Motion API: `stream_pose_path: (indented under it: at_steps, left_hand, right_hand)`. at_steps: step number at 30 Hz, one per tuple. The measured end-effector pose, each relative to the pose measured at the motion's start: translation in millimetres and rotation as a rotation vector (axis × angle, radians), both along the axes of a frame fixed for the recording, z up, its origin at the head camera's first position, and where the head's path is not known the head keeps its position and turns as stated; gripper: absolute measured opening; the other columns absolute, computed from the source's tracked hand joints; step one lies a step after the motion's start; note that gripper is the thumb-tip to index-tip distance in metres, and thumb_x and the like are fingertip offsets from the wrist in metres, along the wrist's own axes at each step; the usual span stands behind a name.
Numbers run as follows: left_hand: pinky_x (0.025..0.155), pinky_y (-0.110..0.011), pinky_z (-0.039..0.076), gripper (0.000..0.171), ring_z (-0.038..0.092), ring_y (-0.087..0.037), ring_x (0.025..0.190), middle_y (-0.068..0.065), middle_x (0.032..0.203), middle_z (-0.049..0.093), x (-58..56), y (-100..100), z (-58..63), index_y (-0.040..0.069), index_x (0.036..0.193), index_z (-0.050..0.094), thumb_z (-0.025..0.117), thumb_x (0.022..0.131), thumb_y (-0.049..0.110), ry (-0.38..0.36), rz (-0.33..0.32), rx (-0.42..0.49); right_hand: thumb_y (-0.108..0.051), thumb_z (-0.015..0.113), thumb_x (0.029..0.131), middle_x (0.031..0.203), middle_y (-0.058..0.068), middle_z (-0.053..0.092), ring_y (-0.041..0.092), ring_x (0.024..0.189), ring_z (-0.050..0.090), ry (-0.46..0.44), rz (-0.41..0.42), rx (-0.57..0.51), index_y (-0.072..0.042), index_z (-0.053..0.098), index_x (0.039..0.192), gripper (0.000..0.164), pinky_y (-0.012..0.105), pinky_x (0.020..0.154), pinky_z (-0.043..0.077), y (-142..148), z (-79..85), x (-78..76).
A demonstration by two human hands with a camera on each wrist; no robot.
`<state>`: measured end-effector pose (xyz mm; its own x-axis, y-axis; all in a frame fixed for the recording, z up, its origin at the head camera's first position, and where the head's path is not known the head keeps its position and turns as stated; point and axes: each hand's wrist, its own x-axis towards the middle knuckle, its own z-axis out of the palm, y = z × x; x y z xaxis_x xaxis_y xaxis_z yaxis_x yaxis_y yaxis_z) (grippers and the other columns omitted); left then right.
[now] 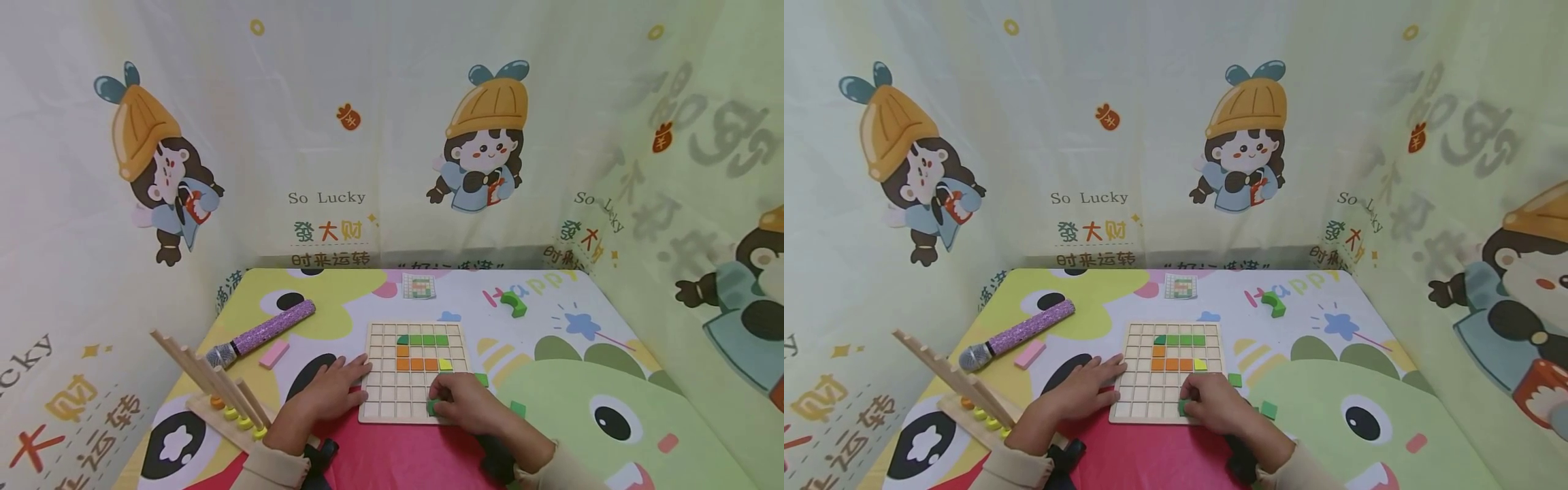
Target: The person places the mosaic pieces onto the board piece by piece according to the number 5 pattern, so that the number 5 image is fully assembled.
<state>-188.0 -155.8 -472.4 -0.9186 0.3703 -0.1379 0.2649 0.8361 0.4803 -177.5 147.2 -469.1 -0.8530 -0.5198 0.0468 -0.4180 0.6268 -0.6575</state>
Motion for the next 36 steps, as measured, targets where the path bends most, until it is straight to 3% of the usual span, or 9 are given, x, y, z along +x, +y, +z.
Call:
stream_pose_path:
  at_steps: [17,25,31,36]
  left_hand:
    - [0.121,-0.073,0.019,0.062,0.028,-0.049,0.153,-0.008,0.165,0.041,1.3,2.5,5.4,0.015,0.153,0.053,0.072,0.096,0.029,-0.006,0.003,-0.01]
    - [0.121,-0.072,0.019,0.062,0.028,-0.048,0.154,-0.007,0.165,0.041,1.0,2.3,2.1,0.016,0.153,0.053,0.072,0.096,0.029,-0.007,0.003,-0.009]
    - [0.121,-0.072,0.019,0.062,0.028,-0.048,0.154,-0.007,0.166,0.041,1.5,1.9,2.8,0.016,0.153,0.053,0.071,0.096,0.03,-0.011,0.003,-0.01]
    - [0.122,-0.072,0.019,0.061,0.028,-0.048,0.154,-0.007,0.165,0.041,1.9,1.8,5.8,0.016,0.153,0.053,0.071,0.096,0.029,-0.012,0.007,-0.01]
  right_hand:
    - [-0.014,0.081,0.083,0.086,-0.008,0.062,0.009,0.08,0.053,0.102,-0.077,0.172,-0.017,0.073,0.087,0.009,0.032,0.072,0.051,-9.3,-0.3,6.3]
    - [-0.02,0.081,0.087,0.088,-0.012,0.065,0.008,0.082,0.056,0.066,-0.089,0.123,-0.02,0.073,0.091,0.009,0.031,0.075,0.052,-0.6,-0.2,8.1]
    - [-0.021,0.078,0.091,0.082,-0.008,0.062,0.006,0.067,0.054,-0.017,-0.1,0.03,-0.014,0.072,0.097,0.011,0.025,0.062,0.048,25.9,7.5,7.7]
    - [-0.017,0.079,0.088,0.081,-0.006,0.062,0.008,0.068,0.054,-0.039,-0.186,0.055,-0.012,0.071,0.099,0.015,0.025,0.061,0.046,52.8,10.2,7.6]
